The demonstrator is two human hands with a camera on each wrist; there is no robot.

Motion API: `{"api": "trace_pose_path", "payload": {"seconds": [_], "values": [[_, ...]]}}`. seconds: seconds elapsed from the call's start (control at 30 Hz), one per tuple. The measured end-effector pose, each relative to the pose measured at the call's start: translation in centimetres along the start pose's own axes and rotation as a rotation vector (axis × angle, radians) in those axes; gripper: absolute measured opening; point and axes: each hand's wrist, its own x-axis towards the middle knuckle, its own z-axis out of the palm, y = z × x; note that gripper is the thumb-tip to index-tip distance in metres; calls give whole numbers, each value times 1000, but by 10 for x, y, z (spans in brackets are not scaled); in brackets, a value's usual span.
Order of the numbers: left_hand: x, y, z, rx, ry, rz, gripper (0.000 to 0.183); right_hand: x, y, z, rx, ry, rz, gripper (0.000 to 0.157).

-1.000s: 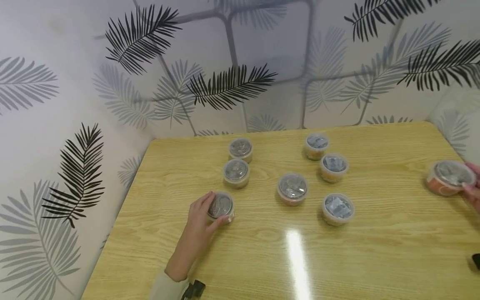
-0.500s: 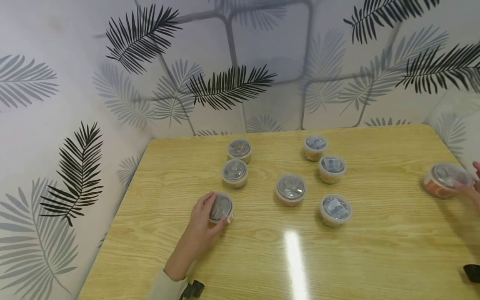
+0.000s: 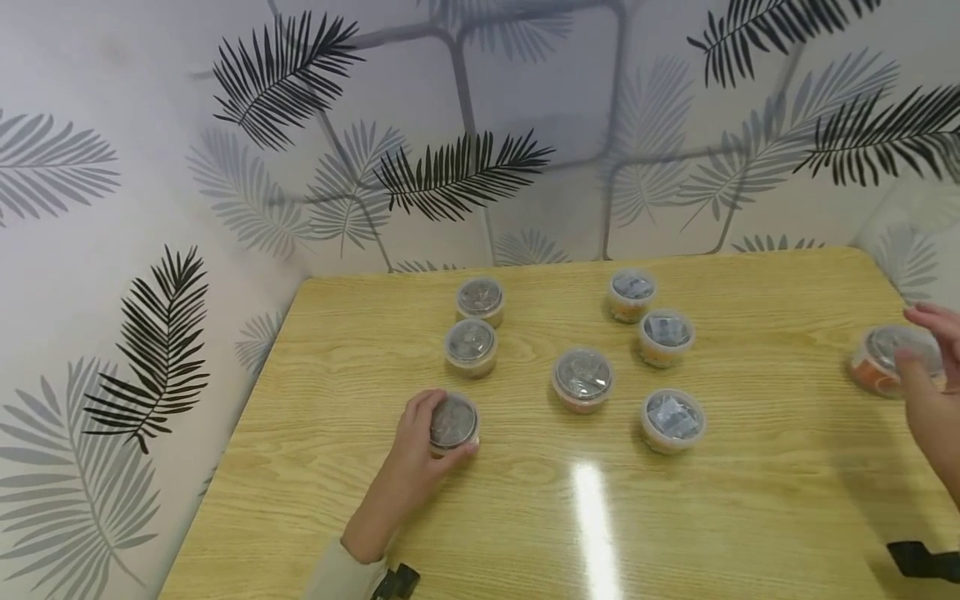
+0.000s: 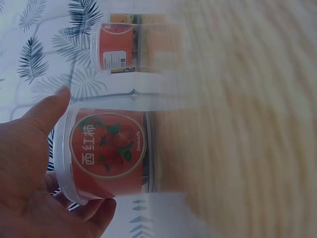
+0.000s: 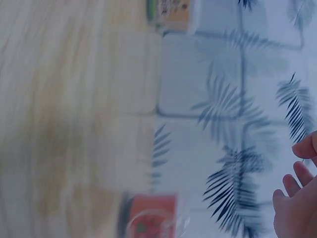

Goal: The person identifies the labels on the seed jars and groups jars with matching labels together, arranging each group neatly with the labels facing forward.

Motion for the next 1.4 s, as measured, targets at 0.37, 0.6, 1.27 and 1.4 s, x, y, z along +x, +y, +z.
{"api": "trace_pose_path", "payload": {"seconds": [0.37, 0.6, 1.27, 1.4], "values": [[-4, 6, 4, -13, 13, -38, 81, -18, -76, 57, 24, -282, -222, 28], [-8, 5, 7, -34, 22, -95, 92, -57, -107, 116, 181, -569, -318, 41], [-23, 37, 14, -366, -108, -3, 89, -94, -141, 185, 329, -1047, -17, 51], [-26, 47, 13, -430, -140, 99, 84, -97, -140, 187, 442, -1101, -23, 61]]}}
